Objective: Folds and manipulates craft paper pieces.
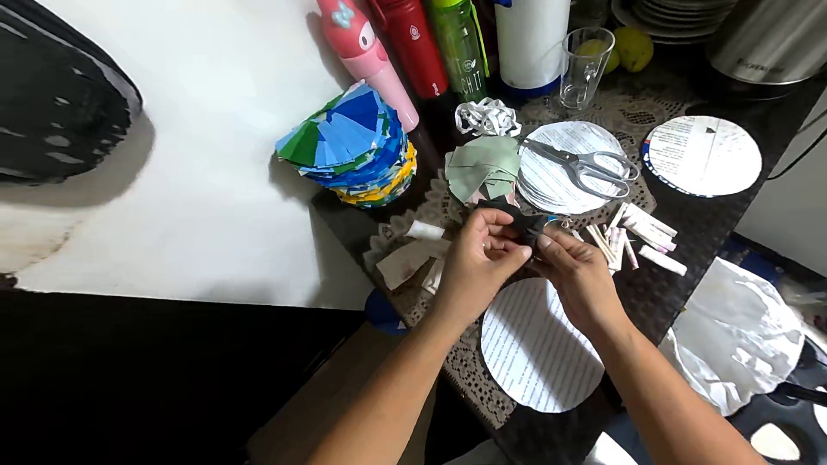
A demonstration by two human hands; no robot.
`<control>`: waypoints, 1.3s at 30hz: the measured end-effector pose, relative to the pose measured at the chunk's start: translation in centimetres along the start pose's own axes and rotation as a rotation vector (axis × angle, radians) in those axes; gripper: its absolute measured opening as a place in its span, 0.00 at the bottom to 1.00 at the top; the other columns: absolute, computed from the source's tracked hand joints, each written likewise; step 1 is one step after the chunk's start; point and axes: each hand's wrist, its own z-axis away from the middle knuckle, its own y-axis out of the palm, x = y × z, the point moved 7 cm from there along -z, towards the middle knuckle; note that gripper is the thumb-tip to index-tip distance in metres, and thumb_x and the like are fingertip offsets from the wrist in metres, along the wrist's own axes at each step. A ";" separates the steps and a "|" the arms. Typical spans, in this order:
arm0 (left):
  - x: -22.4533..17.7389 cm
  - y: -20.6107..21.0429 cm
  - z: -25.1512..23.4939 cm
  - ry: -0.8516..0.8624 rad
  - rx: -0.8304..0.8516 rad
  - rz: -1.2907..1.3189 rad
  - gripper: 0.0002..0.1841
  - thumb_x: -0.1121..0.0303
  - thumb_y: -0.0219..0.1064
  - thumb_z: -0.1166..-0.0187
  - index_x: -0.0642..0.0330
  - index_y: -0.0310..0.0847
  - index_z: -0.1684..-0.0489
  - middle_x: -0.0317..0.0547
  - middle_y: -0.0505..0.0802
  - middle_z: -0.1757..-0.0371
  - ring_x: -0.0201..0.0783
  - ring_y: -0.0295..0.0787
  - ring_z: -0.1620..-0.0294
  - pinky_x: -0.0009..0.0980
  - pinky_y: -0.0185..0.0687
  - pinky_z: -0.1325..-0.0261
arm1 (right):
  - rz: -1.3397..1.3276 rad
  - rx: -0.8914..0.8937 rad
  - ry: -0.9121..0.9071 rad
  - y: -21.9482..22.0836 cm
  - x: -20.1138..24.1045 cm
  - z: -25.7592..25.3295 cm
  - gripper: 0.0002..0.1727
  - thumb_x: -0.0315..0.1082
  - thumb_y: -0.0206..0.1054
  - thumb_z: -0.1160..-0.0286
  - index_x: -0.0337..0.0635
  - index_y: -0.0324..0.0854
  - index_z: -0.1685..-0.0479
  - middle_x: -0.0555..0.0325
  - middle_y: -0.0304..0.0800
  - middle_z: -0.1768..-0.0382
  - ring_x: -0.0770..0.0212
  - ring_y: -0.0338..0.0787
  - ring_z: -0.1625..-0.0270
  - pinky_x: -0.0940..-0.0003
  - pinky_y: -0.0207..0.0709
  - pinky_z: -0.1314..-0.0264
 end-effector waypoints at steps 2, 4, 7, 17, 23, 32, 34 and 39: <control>-0.5 0.3 0.4 0.115 -0.042 -0.193 0.22 0.74 0.78 0.33 0.61 0.79 0.40 0.43 0.90 0.50 0.30 0.91 0.56 0.28 0.90 0.53 | -0.095 0.016 0.069 0.3 -0.2 0.3 0.17 0.27 0.50 0.08 0.29 0.84 0.43 0.53 0.94 0.57 0.65 0.95 0.55 0.68 0.89 0.43; -1.2 0.5 0.7 0.207 -0.108 -0.374 0.22 0.72 0.79 0.33 0.61 0.80 0.40 0.47 0.90 0.51 0.32 0.90 0.56 0.28 0.88 0.54 | -0.151 0.038 0.106 0.5 -0.2 0.6 0.20 0.29 0.44 0.06 0.29 0.83 0.42 0.53 0.94 0.57 0.64 0.95 0.53 0.67 0.88 0.40; -2.0 0.6 1.0 0.300 -0.177 -0.502 0.21 0.74 0.77 0.32 0.63 0.81 0.39 0.50 0.93 0.52 0.35 0.92 0.56 0.31 0.89 0.53 | -0.160 0.063 0.101 0.6 -0.2 0.8 0.25 0.32 0.37 0.07 0.29 0.83 0.41 0.50 0.94 0.53 0.62 0.95 0.49 0.64 0.87 0.37; -0.5 -0.8 -0.2 -0.051 -0.039 0.002 0.16 0.82 0.65 0.21 0.63 0.75 0.37 0.41 0.95 0.61 0.31 0.93 0.63 0.28 0.90 0.55 | -0.179 0.024 0.170 0.0 -1.1 0.2 0.15 0.27 0.50 0.08 0.32 0.85 0.54 0.54 0.92 0.64 0.64 0.93 0.59 0.68 0.88 0.47; -0.8 -0.5 0.4 0.026 0.004 -0.118 0.14 0.83 0.68 0.26 0.62 0.81 0.45 0.44 0.92 0.50 0.32 0.93 0.56 0.30 0.92 0.51 | -0.344 0.002 0.396 0.1 -2.0 0.2 0.23 0.37 0.40 0.04 0.33 0.81 0.52 0.50 0.93 0.63 0.62 0.94 0.63 0.68 0.89 0.53; -1.7 0.7 1.7 0.325 -0.165 -0.579 0.11 0.71 0.76 0.30 0.64 0.87 0.53 0.49 0.93 0.54 0.37 0.92 0.54 0.34 0.89 0.50 | -0.135 -0.114 0.142 0.4 -1.0 0.8 0.11 0.23 0.58 0.14 0.30 0.87 0.60 0.54 0.92 0.70 0.65 0.93 0.66 0.69 0.91 0.54; -1.3 0.5 1.8 0.296 -0.189 -0.510 0.08 0.71 0.73 0.27 0.63 0.88 0.55 0.46 0.94 0.55 0.33 0.93 0.55 0.31 0.91 0.49 | -0.090 -0.138 0.099 0.4 -0.8 0.9 0.10 0.23 0.61 0.16 0.30 0.88 0.61 0.53 0.93 0.67 0.64 0.93 0.65 0.69 0.91 0.54; -0.6 -0.4 1.5 0.188 -0.181 -0.420 0.04 0.72 0.71 0.24 0.62 0.88 0.59 0.42 0.93 0.61 0.27 0.91 0.62 0.26 0.89 0.56 | -0.056 -0.143 0.092 0.5 -0.8 0.9 0.10 0.23 0.62 0.17 0.31 0.89 0.64 0.54 0.93 0.68 0.64 0.93 0.64 0.69 0.90 0.54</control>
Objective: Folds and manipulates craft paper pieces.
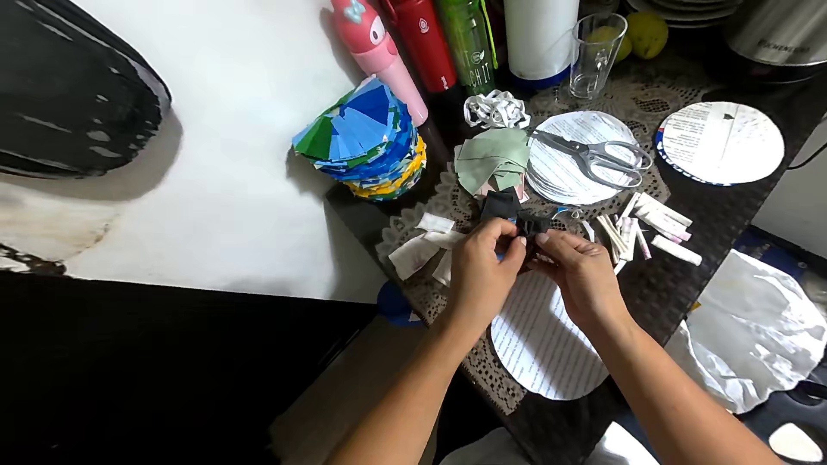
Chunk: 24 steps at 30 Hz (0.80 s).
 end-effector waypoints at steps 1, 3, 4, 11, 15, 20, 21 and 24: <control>0.6 -0.1 -0.2 -0.077 0.042 0.079 0.03 0.72 0.70 0.22 0.60 0.87 0.59 0.39 0.92 0.62 0.27 0.90 0.64 0.26 0.87 0.58 | -0.012 0.005 0.026 -0.1 -0.1 -0.1 0.11 0.24 0.61 0.16 0.32 0.88 0.63 0.54 0.92 0.68 0.64 0.93 0.64 0.69 0.90 0.55; 1.9 -0.1 -0.6 -0.261 0.118 0.334 0.02 0.74 0.66 0.19 0.61 0.85 0.60 0.39 0.89 0.64 0.29 0.86 0.63 0.30 0.84 0.54 | -0.047 0.031 0.084 -0.3 -0.5 -0.5 0.13 0.27 0.57 0.11 0.33 0.86 0.59 0.54 0.90 0.68 0.63 0.92 0.64 0.68 0.89 0.54; 2.3 -0.1 -0.7 -0.355 0.144 0.466 0.03 0.76 0.64 0.17 0.62 0.83 0.60 0.40 0.89 0.63 0.31 0.86 0.61 0.31 0.85 0.49 | -0.071 0.043 0.112 -0.4 -0.6 -0.7 0.13 0.29 0.54 0.10 0.33 0.85 0.57 0.54 0.89 0.68 0.63 0.92 0.64 0.67 0.89 0.54; 3.5 0.0 -0.6 -0.602 0.210 0.775 0.08 0.75 0.53 0.10 0.61 0.79 0.55 0.43 0.89 0.59 0.33 0.89 0.58 0.30 0.87 0.48 | -0.188 0.087 0.233 0.0 -1.2 -0.7 0.17 0.33 0.44 0.05 0.36 0.78 0.54 0.52 0.90 0.64 0.62 0.93 0.61 0.67 0.88 0.52; 4.2 -0.4 -0.9 -0.615 0.122 0.796 0.09 0.72 0.52 0.08 0.61 0.78 0.52 0.43 0.90 0.56 0.34 0.90 0.55 0.32 0.87 0.45 | -0.153 0.082 0.232 -0.3 -1.1 -1.0 0.17 0.34 0.43 0.04 0.37 0.78 0.54 0.53 0.91 0.65 0.62 0.94 0.63 0.68 0.90 0.55; 5.5 -1.7 -1.7 -0.659 -0.041 0.832 0.08 0.71 0.51 0.07 0.60 0.76 0.48 0.45 0.89 0.53 0.36 0.91 0.55 0.34 0.89 0.46 | 0.285 0.045 0.018 -1.7 1.0 -3.5 0.12 0.31 0.51 0.07 0.35 0.79 0.48 0.54 0.90 0.62 0.63 0.93 0.63 0.66 0.90 0.55; 5.3 -2.0 -1.7 -0.632 -0.020 0.812 0.08 0.72 0.51 0.08 0.61 0.76 0.49 0.44 0.89 0.54 0.36 0.91 0.55 0.34 0.90 0.47 | 0.534 0.034 -0.080 -1.8 2.0 -3.9 0.12 0.30 0.55 0.09 0.34 0.81 0.41 0.52 0.91 0.56 0.62 0.94 0.58 0.64 0.90 0.52; 3.7 -2.7 -1.6 -0.455 0.146 0.653 0.07 0.76 0.56 0.11 0.62 0.81 0.52 0.41 0.91 0.60 0.31 0.91 0.59 0.30 0.90 0.51 | 1.104 0.015 -0.529 -0.6 5.4 -2.4 0.28 0.35 0.68 0.20 0.30 0.75 0.23 0.31 0.84 0.34 0.33 0.86 0.36 0.33 0.78 0.38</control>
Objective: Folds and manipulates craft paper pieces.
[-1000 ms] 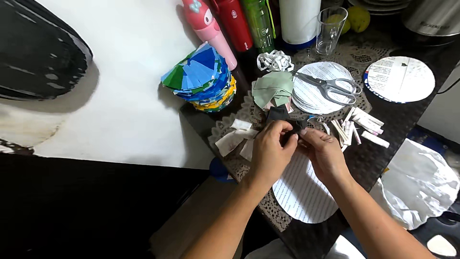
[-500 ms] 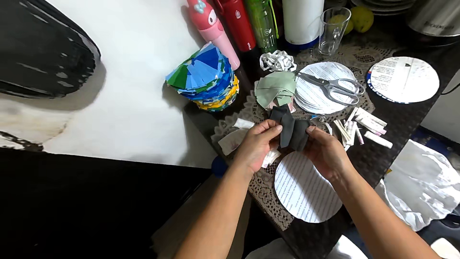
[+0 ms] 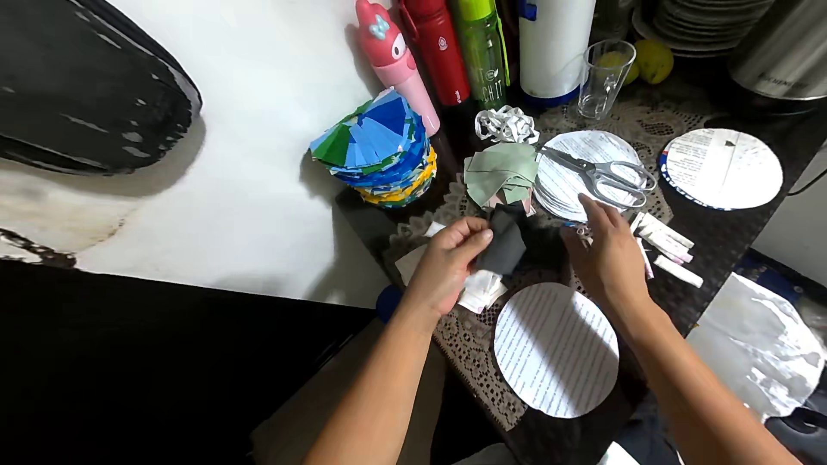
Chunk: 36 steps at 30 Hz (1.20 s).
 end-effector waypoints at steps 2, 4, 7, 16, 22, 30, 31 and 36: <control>-1.1 0.8 0.9 0.110 0.125 -0.166 0.05 0.77 0.62 0.17 0.62 0.84 0.55 0.36 0.91 0.63 0.26 0.89 0.61 0.25 0.87 0.52 | -0.126 0.077 -0.087 -0.4 2.0 1.0 0.30 0.43 0.66 0.20 0.36 0.76 0.22 0.40 0.83 0.29 0.43 0.84 0.31 0.42 0.78 0.34; -1.9 1.8 1.8 0.228 0.229 -0.277 0.04 0.75 0.67 0.20 0.59 0.87 0.58 0.30 0.92 0.64 0.20 0.87 0.62 0.19 0.85 0.53 | -0.494 0.292 -0.002 0.5 3.1 2.5 0.25 0.42 0.68 0.22 0.42 0.82 0.28 0.60 0.90 0.37 0.68 0.89 0.37 0.68 0.84 0.34; -2.1 2.4 3.1 0.290 0.237 -0.291 0.05 0.70 0.69 0.20 0.58 0.89 0.55 0.28 0.93 0.64 0.18 0.88 0.63 0.17 0.84 0.55 | -0.876 0.312 0.111 1.7 3.1 4.2 0.04 0.26 0.68 0.25 0.42 0.88 0.60 0.69 0.92 0.66 0.77 0.90 0.62 0.80 0.84 0.53; 1.8 4.0 6.9 0.087 0.097 0.159 0.06 0.79 0.68 0.26 0.61 0.84 0.56 0.33 0.92 0.61 0.24 0.90 0.57 0.23 0.87 0.47 | -1.121 0.156 0.236 1.8 1.8 7.3 0.09 0.18 0.65 0.31 0.43 0.84 0.61 0.67 0.92 0.68 0.76 0.91 0.63 0.78 0.86 0.53; 1.4 3.8 7.5 0.223 0.067 0.132 0.06 0.80 0.68 0.25 0.63 0.87 0.56 0.34 0.93 0.61 0.24 0.91 0.58 0.22 0.88 0.50 | -1.109 0.148 0.207 1.4 1.8 7.9 0.06 0.24 0.66 0.24 0.42 0.89 0.61 0.66 0.93 0.67 0.75 0.90 0.65 0.78 0.86 0.56; 1.9 4.0 7.9 0.133 0.040 0.214 0.06 0.79 0.64 0.22 0.62 0.87 0.57 0.37 0.94 0.61 0.28 0.92 0.59 0.27 0.90 0.50 | -1.250 0.154 0.316 2.0 1.4 8.8 0.11 0.26 0.60 0.21 0.43 0.88 0.66 0.62 0.92 0.69 0.73 0.90 0.66 0.76 0.87 0.58; 1.9 4.1 7.9 0.143 0.039 0.195 0.06 0.79 0.65 0.22 0.62 0.88 0.57 0.37 0.94 0.62 0.27 0.92 0.59 0.26 0.90 0.50 | -1.247 0.164 0.308 1.9 1.4 8.8 0.10 0.26 0.60 0.22 0.43 0.88 0.65 0.62 0.92 0.68 0.73 0.90 0.66 0.77 0.87 0.58; 1.5 4.3 8.1 0.165 0.032 0.149 0.06 0.79 0.65 0.22 0.63 0.88 0.58 0.35 0.94 0.63 0.26 0.91 0.60 0.24 0.90 0.52 | -1.217 0.167 0.288 1.7 1.7 8.7 0.08 0.24 0.62 0.22 0.40 0.88 0.62 0.61 0.93 0.68 0.72 0.92 0.66 0.76 0.88 0.58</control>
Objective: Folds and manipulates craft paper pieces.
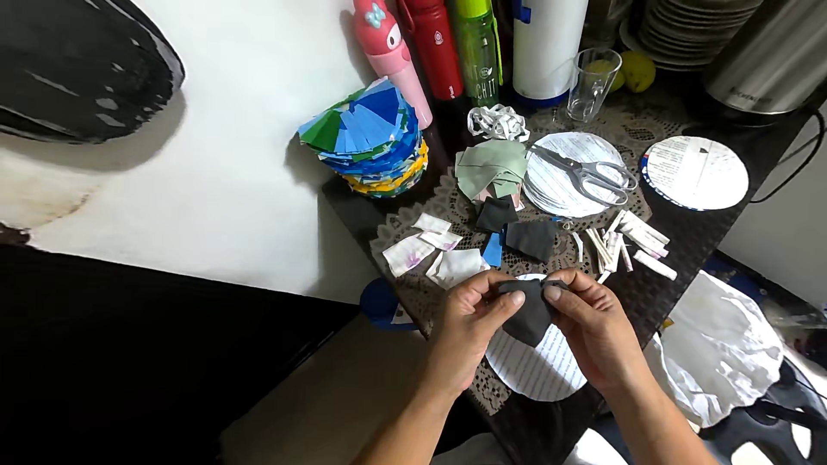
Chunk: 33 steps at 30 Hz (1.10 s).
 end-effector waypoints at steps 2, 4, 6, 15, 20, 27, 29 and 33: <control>0.0 -0.2 0.1 -0.019 -0.011 0.006 0.07 0.77 0.62 0.19 0.62 0.88 0.59 0.35 0.93 0.63 0.26 0.92 0.60 0.25 0.90 0.52 | -0.021 -0.019 0.014 -0.1 -0.1 0.0 0.10 0.24 0.60 0.20 0.40 0.88 0.63 0.61 0.93 0.68 0.72 0.92 0.66 0.76 0.88 0.58; 0.2 -0.4 0.2 -0.050 -0.030 0.021 0.10 0.75 0.59 0.16 0.61 0.88 0.59 0.35 0.94 0.63 0.27 0.92 0.60 0.26 0.91 0.52 | -0.035 -0.029 0.042 -0.3 -0.5 0.0 0.12 0.25 0.58 0.18 0.39 0.88 0.63 0.61 0.93 0.68 0.72 0.92 0.67 0.75 0.88 0.58; 0.3 -0.6 0.3 -0.084 -0.053 0.031 0.12 0.75 0.55 0.14 0.61 0.88 0.59 0.36 0.94 0.63 0.28 0.93 0.60 0.27 0.91 0.53 | -0.027 -0.037 0.060 -0.4 -0.7 -0.1 0.12 0.25 0.57 0.17 0.39 0.88 0.63 0.61 0.93 0.69 0.72 0.92 0.67 0.76 0.88 0.59; 2.4 -0.6 1.3 -0.354 0.005 0.077 0.31 0.52 0.30 0.05 0.63 0.80 0.50 0.40 0.94 0.61 0.35 0.95 0.61 0.33 0.93 0.56 | 0.318 0.097 -0.127 0.8 2.7 -1.1 0.10 0.22 0.62 0.24 0.40 0.90 0.59 0.68 0.94 0.67 0.77 0.91 0.64 0.80 0.85 0.56; 4.7 1.8 2.7 -0.671 0.273 0.512 0.54 0.26 0.17 0.20 0.57 0.90 0.52 0.47 0.98 0.57 0.41 0.98 0.56 0.35 0.93 0.58 | 0.659 0.385 -0.476 2.8 5.6 0.7 0.09 0.28 0.66 0.20 0.42 0.93 0.56 0.63 0.95 0.51 0.72 0.89 0.41 0.73 0.81 0.33; 2.8 0.2 3.0 -0.515 0.087 0.413 0.11 0.83 0.54 0.18 0.62 0.84 0.57 0.45 0.96 0.58 0.37 0.96 0.58 0.35 0.94 0.51 | 0.612 0.246 -0.412 -1.5 3.0 2.9 0.13 0.32 0.64 0.18 0.56 0.96 0.60 0.62 0.89 0.33 0.67 0.83 0.28 0.72 0.79 0.27; 2.5 0.2 3.2 -0.466 0.081 0.349 0.11 0.84 0.55 0.19 0.62 0.83 0.57 0.43 0.96 0.58 0.35 0.96 0.57 0.35 0.94 0.49 | 0.382 0.138 -0.236 -2.8 1.7 3.0 0.16 0.29 0.57 0.16 0.47 0.95 0.55 0.61 0.93 0.39 0.67 0.89 0.35 0.71 0.84 0.34; 2.4 0.2 3.4 -0.411 0.093 0.271 0.11 0.83 0.55 0.18 0.62 0.83 0.56 0.41 0.96 0.58 0.33 0.96 0.56 0.33 0.94 0.48 | 0.153 0.059 0.055 -3.0 -0.2 3.6 0.14 0.33 0.57 0.14 0.41 0.89 0.44 0.60 0.96 0.50 0.67 0.95 0.50 0.70 0.90 0.46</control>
